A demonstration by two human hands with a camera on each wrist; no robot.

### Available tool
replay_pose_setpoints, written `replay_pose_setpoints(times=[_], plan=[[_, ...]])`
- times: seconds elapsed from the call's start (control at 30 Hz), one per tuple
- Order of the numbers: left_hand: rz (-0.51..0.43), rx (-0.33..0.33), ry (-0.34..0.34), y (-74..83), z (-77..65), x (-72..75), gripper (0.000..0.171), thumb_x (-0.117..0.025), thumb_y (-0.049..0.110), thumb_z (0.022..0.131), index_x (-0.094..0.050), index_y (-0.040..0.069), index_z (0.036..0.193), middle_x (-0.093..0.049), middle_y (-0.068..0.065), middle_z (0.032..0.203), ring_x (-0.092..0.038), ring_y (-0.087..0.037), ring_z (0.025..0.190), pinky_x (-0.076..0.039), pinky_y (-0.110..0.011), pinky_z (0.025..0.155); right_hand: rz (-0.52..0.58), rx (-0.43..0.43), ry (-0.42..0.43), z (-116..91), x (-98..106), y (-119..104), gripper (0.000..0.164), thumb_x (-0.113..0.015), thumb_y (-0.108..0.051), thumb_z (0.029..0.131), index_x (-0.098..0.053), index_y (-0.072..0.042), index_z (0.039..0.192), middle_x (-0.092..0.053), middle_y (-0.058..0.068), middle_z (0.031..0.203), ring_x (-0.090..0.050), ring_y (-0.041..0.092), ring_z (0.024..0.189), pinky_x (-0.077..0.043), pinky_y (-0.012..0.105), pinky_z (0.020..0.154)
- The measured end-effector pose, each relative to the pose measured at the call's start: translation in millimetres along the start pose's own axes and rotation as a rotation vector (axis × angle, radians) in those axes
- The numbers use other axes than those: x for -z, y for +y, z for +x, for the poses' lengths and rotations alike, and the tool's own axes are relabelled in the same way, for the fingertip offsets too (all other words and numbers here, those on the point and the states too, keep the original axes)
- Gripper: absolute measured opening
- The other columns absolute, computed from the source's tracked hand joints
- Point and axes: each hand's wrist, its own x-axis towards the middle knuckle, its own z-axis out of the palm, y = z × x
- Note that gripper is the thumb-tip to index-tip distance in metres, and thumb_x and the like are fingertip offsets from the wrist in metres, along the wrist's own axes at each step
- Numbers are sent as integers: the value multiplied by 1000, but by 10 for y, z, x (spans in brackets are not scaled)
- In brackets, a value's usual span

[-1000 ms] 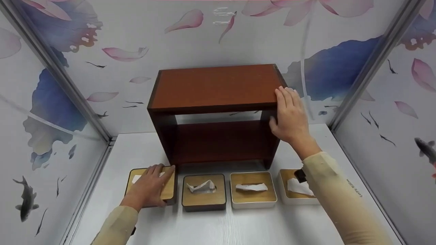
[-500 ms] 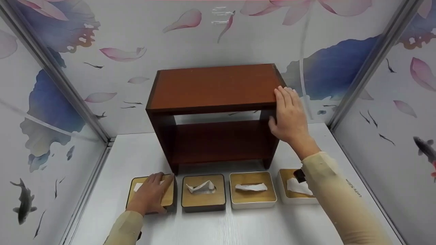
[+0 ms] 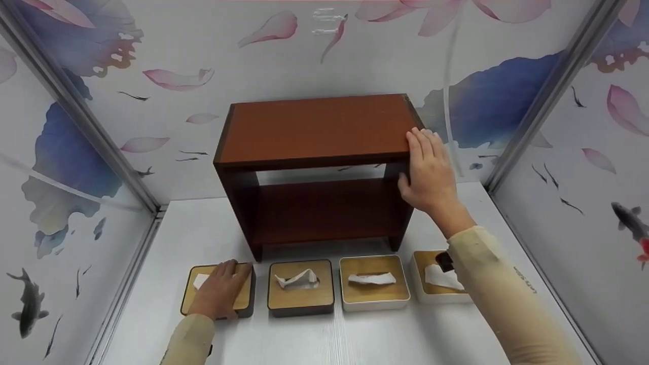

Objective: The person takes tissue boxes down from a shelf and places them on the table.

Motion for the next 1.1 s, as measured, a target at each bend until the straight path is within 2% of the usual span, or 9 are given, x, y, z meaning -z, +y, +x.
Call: replay_pose_setpoints(times=[0.3, 0.53, 0.67, 0.8, 0.93, 1.03, 1.1], plan=[[18, -9, 33, 22, 20, -22, 119, -101, 26, 39, -39, 20, 140, -49, -15, 142, -44, -33, 136, -33, -46, 118, -2, 8, 15, -3, 0, 4, 75, -67, -14, 79, -36, 7, 144, -41, 25, 148, -33, 41, 141, -20, 49, 123], [47, 19, -24, -5, 49, -78, 121, -100, 24, 43, -35, 19, 145, -43, -16, 149, -39, -35, 141, -29, -48, 120, 3, 21, 16, 10, -25, 12, 75, -67, -14, 78, -36, 7, 143, -40, 24, 149, -33, 39, 140, -21, 49, 122], [70, 13, -35, 4, 37, -50, 122, -100, 29, 44, -35, 19, 147, -39, -14, 154, -37, -36, 142, -28, -51, 119, -10, 34, -5, 7, -15, 32, 76, -67, -14, 78, -35, 7, 144, -38, 24, 150, -33, 39, 141, -21, 50, 122], [54, -2, -56, -1, 8, 62, 119, -96, 43, 48, -35, 20, 148, -36, -12, 156, -34, -37, 144, -27, -54, 119, -36, 65, -58, 9, 32, 82, 79, -67, -15, 79, -32, 4, 147, -36, 23, 152, -31, 40, 143, -23, 51, 121], [-66, 20, -50, -42, -37, 221, 109, -88, 56, 58, -38, 18, 147, -33, -15, 157, -31, -38, 145, -25, -56, 119, -41, 86, -128, 20, 136, 139, 78, -66, -15, 81, -31, -1, 150, -35, 19, 155, -31, 38, 144, -29, 54, 116], [-157, 47, -3, -98, -88, 336, 102, -82, 58, 66, -39, 14, 148, -32, -17, 157, -30, -39, 145, -24, -58, 118, -36, 91, -180, 32, 229, 169, 77, -65, -16, 85, -30, -7, 152, -33, 15, 158, -32, 35, 144, -34, 57, 111], [-170, 52, 39, -140, -126, 402, 97, -77, 58, 73, -39, 12, 149, -33, -18, 157, -31, -40, 144, -24, -59, 118, -22, 91, -189, 34, 276, 194, 79, -65, -18, 86, -27, -11, 154, -30, 13, 160, -33, 35, 144, -36, 60, 108]])
